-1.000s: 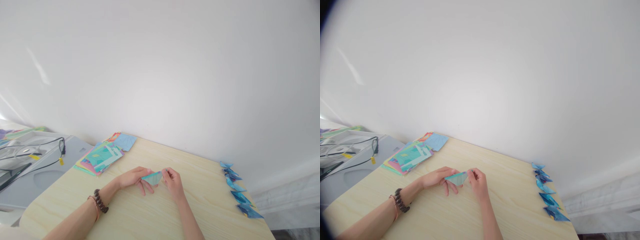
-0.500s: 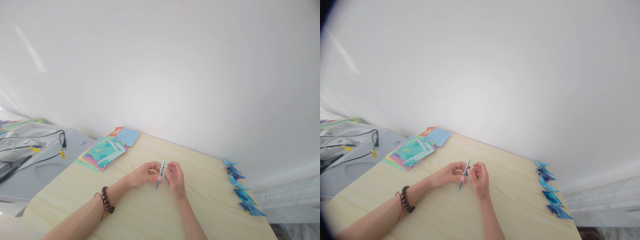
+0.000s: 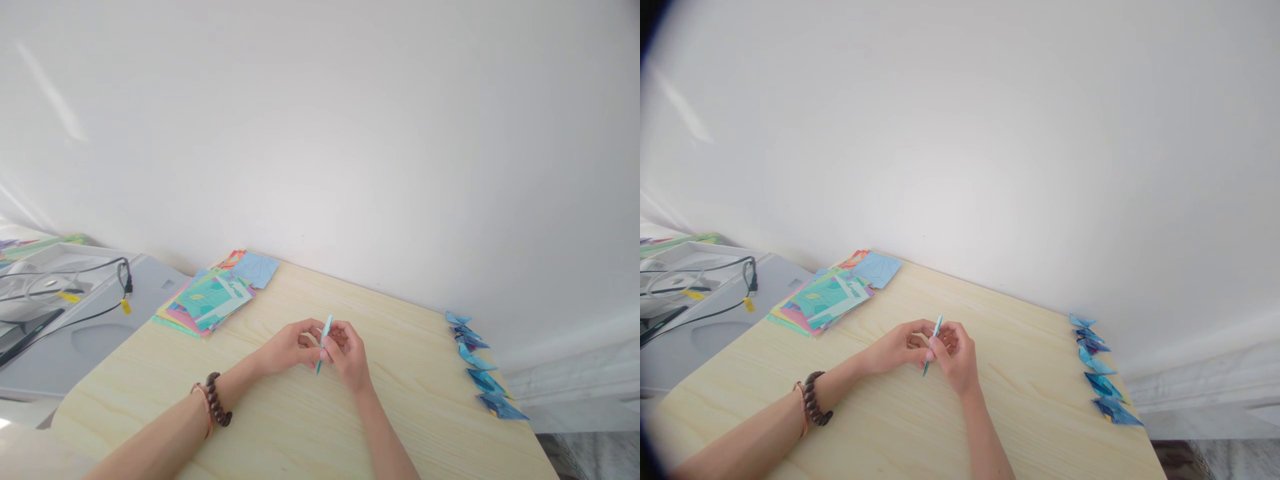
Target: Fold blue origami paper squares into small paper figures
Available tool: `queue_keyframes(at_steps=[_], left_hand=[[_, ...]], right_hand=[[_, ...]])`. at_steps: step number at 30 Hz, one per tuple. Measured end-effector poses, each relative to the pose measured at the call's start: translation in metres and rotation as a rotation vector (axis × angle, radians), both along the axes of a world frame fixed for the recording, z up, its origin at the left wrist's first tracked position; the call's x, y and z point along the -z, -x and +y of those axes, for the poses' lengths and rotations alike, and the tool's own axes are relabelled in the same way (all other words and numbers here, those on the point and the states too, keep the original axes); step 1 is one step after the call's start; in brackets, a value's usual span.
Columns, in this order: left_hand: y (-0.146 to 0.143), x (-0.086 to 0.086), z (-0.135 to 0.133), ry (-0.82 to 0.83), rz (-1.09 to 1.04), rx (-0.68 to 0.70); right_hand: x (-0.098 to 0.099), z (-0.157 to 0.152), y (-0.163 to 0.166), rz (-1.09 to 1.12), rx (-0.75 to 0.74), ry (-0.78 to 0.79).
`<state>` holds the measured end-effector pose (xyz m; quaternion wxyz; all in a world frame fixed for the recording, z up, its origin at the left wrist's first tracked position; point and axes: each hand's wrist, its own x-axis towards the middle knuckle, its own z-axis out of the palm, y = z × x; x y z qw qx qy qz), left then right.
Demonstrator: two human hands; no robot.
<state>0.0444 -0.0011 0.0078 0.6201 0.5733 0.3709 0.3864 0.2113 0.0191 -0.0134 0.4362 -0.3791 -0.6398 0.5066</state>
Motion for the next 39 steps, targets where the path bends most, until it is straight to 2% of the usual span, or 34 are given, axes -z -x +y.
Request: queue_keyframes(at_steps=[7,19,28,33,39], left_hand=[[-0.001,-0.002,0.000,-0.021,0.011,0.022],[0.000,-0.001,0.000,-0.001,0.029,-0.007],[0.002,-0.003,-0.001,-0.181,0.218,-0.165],[0.001,-0.001,-0.002,-0.225,0.304,-0.195],[-0.007,-0.001,-0.005,-0.376,0.567,-0.367]], right_hand=[[-0.006,-0.001,-0.002,-0.017,0.000,0.015],[-0.003,-0.002,0.000,0.019,0.081,0.026],[-0.004,-0.009,0.003,-0.021,0.127,-0.023],[-0.004,-0.009,0.002,-0.078,0.135,-0.058],[-0.007,-0.014,0.009,-0.158,0.168,-0.142]])
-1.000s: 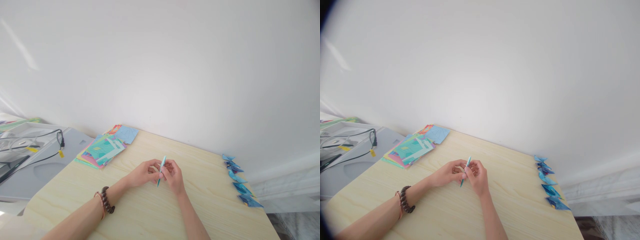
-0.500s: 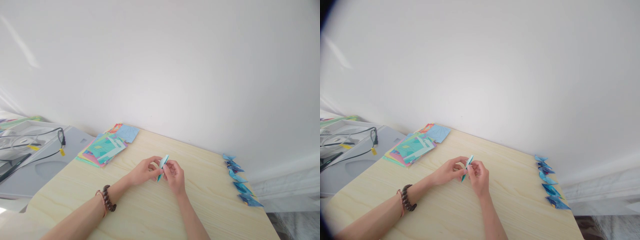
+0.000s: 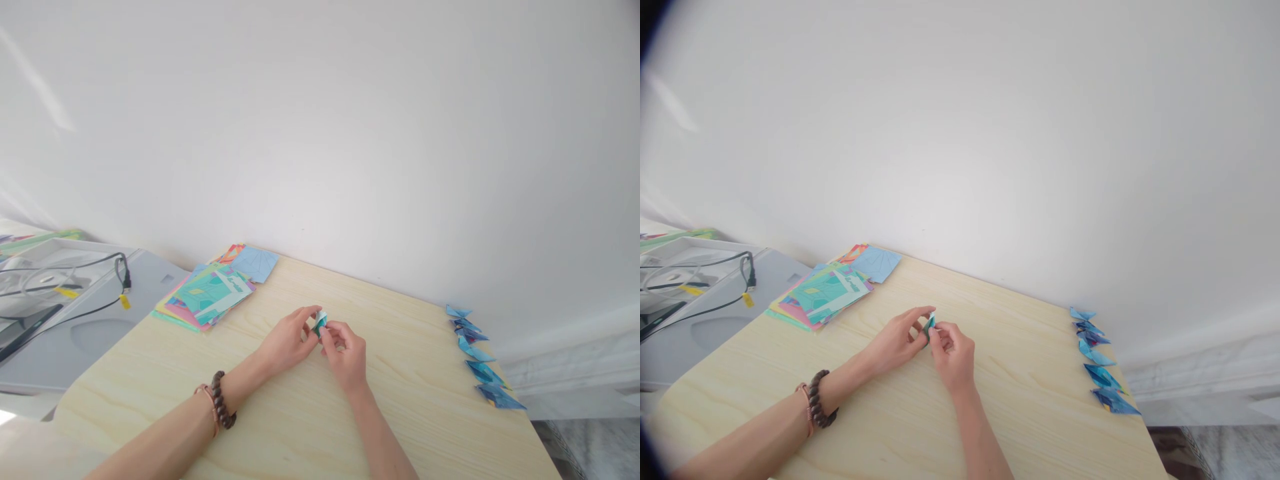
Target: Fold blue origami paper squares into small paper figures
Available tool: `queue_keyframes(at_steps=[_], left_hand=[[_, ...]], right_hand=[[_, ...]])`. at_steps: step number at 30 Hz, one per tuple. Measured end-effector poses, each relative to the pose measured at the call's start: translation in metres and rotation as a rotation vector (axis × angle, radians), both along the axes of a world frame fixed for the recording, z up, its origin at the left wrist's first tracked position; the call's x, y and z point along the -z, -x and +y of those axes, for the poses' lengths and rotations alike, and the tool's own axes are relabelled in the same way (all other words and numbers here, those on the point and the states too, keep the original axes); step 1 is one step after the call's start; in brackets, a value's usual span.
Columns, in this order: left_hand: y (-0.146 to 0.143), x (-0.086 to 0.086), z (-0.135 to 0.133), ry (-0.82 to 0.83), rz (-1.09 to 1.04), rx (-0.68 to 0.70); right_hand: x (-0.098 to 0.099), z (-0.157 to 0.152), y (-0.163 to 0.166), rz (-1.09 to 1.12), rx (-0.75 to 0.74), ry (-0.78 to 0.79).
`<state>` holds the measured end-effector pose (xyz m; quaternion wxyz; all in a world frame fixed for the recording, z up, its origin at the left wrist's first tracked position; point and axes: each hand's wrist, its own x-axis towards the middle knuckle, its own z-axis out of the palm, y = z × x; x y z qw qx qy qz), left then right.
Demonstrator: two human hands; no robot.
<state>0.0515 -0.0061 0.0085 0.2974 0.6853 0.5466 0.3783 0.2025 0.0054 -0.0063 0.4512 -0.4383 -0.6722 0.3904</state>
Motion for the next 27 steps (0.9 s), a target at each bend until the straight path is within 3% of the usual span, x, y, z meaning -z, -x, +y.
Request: queue_keyframes(at_steps=[11,27], left_hand=[[0.0000,-0.0020,-0.0021,-0.055,0.441,-0.101],[0.0005,-0.0023,0.0004,-0.046,0.545,-0.103]], right_hand=[[0.0015,-0.0020,0.0085,-0.155,0.140,-0.221],[0.0021,-0.0020,0.0095,-0.139,0.154,-0.216]])
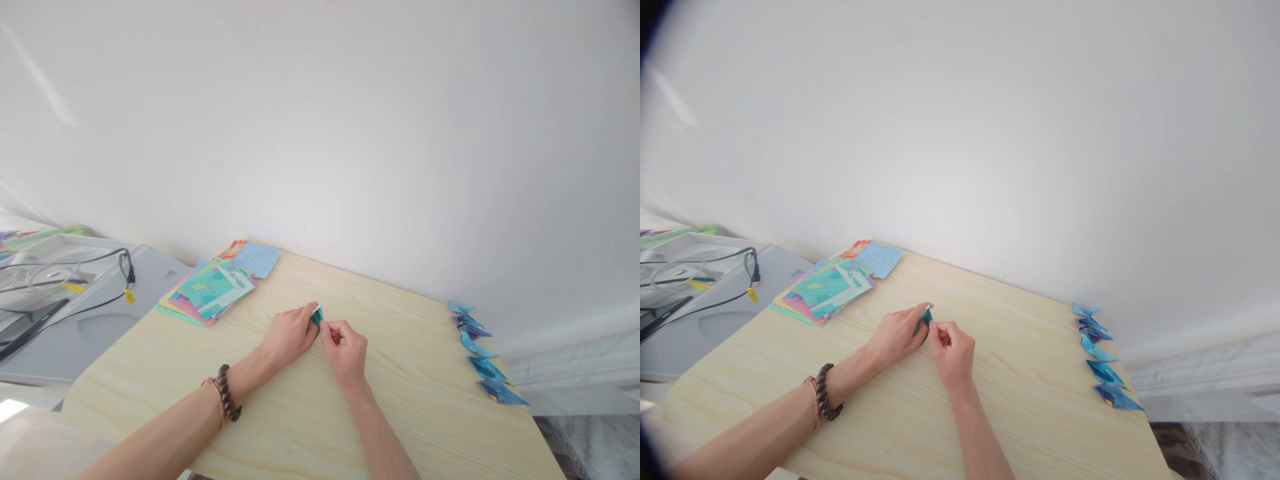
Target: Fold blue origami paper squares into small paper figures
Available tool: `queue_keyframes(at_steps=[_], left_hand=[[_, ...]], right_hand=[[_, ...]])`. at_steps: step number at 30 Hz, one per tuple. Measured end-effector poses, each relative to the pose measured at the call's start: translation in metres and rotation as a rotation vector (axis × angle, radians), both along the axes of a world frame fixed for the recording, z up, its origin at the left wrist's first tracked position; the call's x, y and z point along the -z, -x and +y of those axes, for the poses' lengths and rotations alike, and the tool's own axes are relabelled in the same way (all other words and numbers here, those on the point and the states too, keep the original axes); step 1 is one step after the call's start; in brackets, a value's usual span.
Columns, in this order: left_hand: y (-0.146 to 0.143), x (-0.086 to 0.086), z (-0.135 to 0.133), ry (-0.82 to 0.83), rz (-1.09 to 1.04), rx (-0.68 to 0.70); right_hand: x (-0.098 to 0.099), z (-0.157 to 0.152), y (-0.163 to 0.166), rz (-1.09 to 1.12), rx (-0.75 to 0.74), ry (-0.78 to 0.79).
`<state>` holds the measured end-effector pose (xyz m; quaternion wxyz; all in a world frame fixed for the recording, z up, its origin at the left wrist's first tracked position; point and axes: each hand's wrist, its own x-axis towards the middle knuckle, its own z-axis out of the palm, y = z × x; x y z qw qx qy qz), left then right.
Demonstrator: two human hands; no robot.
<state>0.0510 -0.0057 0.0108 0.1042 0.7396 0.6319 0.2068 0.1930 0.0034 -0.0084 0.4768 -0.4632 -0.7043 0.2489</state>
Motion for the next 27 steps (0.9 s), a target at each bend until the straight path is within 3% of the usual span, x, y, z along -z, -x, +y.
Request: queue_keyframes(at_steps=[6,11,20,27], left_hand=[[-0.001,-0.008,-0.001,0.044,-0.059,-0.051],[0.001,-0.005,0.000,0.043,-0.106,-0.041],[0.003,0.000,0.002,0.029,-0.257,-0.025],[0.004,0.009,0.007,0.022,-0.508,-0.029]], right_hand=[[0.002,0.001,-0.001,-0.009,0.006,-0.013],[0.004,0.002,-0.001,-0.049,0.012,0.005],[0.006,0.003,0.003,-0.321,0.055,-0.074],[0.007,-0.001,0.008,-0.198,-0.028,-0.016]])
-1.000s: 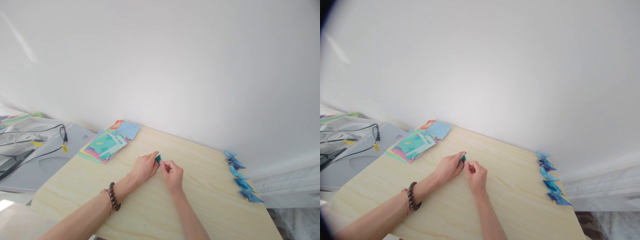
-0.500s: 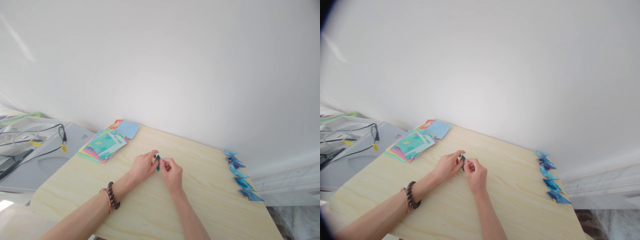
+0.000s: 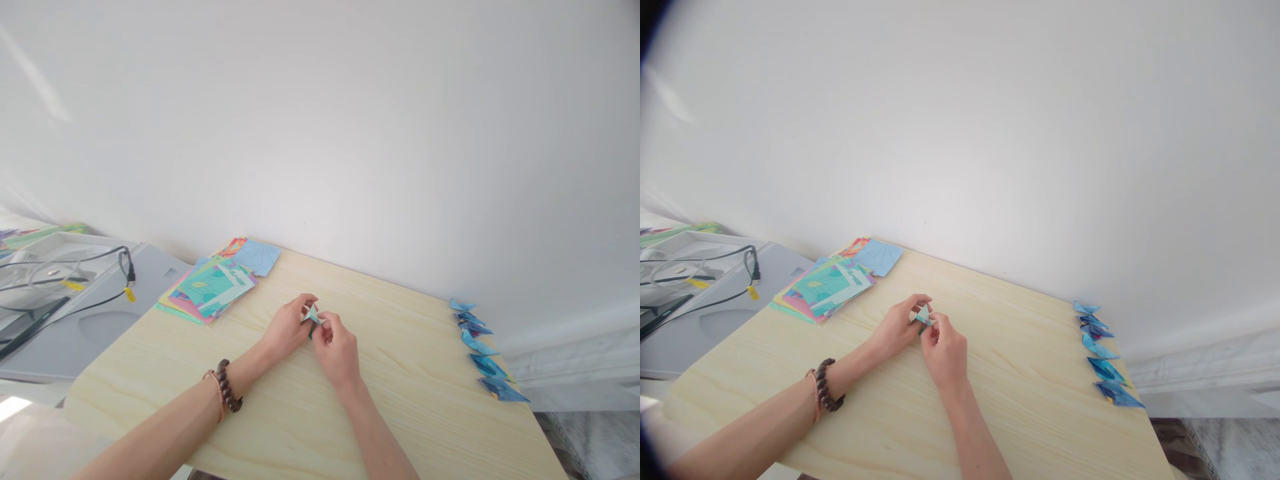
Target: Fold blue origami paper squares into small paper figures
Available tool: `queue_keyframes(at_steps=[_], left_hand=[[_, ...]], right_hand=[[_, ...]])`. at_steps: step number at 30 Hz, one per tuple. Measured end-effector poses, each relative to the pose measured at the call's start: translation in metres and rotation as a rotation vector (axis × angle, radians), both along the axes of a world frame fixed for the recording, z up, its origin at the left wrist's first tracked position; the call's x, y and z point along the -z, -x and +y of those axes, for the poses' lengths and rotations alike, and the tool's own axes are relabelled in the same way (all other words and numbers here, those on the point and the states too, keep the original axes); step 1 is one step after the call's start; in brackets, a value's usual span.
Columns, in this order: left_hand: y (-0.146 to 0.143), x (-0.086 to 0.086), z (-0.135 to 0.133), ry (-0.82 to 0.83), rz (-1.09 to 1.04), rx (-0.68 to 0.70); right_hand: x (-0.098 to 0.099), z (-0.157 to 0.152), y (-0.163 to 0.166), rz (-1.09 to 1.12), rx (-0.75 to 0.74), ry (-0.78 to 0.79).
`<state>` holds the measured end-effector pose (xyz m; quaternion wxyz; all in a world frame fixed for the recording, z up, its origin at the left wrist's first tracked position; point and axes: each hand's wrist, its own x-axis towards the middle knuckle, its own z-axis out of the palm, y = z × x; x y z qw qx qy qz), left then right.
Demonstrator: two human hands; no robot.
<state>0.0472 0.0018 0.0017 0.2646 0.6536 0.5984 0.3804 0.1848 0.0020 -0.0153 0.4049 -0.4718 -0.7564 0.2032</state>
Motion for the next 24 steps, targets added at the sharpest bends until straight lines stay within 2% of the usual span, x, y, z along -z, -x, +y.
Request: queue_keyframes(at_steps=[8,14,16,20,24], left_hand=[[0.003,0.002,-0.001,-0.110,0.032,0.047],[0.002,0.000,-0.002,-0.125,-0.058,0.062],[0.002,0.001,0.000,-0.067,-0.157,0.057],[0.002,0.004,0.005,0.081,-0.486,0.071],[0.003,0.003,0.007,0.293,-0.780,0.120]], right_hand=[[-0.003,0.000,0.000,-0.029,0.007,0.036],[-0.004,0.000,-0.001,-0.029,0.011,0.061],[-0.005,0.000,-0.003,0.019,-0.017,0.069],[-0.001,0.003,-0.007,0.118,-0.084,0.060],[0.003,0.006,-0.011,0.144,-0.072,0.055]])
